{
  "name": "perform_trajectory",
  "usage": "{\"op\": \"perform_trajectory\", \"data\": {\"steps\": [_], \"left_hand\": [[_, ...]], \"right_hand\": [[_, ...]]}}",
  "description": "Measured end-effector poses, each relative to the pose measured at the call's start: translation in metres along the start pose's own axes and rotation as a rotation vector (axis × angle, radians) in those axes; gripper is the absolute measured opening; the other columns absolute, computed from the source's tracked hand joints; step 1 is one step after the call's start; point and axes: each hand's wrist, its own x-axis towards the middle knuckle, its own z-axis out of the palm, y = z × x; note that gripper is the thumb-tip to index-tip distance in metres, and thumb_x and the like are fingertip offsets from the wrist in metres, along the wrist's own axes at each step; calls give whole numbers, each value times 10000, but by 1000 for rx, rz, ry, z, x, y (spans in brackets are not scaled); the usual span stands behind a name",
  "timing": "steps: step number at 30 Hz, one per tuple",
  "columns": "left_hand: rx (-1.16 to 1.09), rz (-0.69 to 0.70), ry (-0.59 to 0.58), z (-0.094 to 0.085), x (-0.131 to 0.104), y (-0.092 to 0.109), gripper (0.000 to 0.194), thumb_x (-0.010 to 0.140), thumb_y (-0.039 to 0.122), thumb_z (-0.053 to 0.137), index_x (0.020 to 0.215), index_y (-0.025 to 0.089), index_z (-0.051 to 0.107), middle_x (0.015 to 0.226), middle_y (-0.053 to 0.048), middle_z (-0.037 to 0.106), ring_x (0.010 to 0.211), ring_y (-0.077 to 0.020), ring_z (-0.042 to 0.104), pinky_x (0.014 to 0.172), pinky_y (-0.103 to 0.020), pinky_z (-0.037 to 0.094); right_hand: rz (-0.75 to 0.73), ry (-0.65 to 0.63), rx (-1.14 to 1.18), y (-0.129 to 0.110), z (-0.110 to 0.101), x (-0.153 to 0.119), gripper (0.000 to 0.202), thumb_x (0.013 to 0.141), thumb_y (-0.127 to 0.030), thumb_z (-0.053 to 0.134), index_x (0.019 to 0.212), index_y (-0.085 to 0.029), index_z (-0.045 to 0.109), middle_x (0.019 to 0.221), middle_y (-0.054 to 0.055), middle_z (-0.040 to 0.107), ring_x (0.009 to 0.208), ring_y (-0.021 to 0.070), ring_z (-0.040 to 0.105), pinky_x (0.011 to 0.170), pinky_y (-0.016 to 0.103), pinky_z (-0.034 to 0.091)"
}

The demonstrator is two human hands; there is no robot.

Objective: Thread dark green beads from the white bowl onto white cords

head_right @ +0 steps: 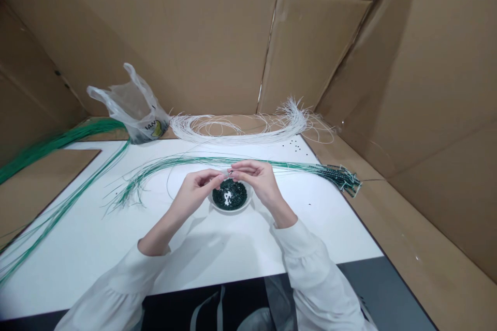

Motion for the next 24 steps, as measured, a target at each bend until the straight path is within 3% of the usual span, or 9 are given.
{"op": "perform_trajectory", "data": {"steps": [15, 24], "left_hand": [[48, 8, 7, -1, 0, -2, 262, 756, 362, 529, 794, 149, 677, 733, -38, 670, 601, -123, 533, 556, -208, 396], [64, -32, 9, -1, 1, -2, 243, 730, 336, 543, 749, 137, 680, 732, -50, 680, 651, -156, 572, 613, -234, 427]], "right_hand": [[-17, 12, -58, -4, 1, -1, 170, 572, -234, 727, 728, -187, 680, 737, 28, 701, 656, 165, 652, 685, 307, 527], [-123, -16, -238, -1, -1, -2, 108, 641, -237, 674, 741, -197, 688, 779, 32, 694, 706, 177, 646, 718, 312, 515]]}}
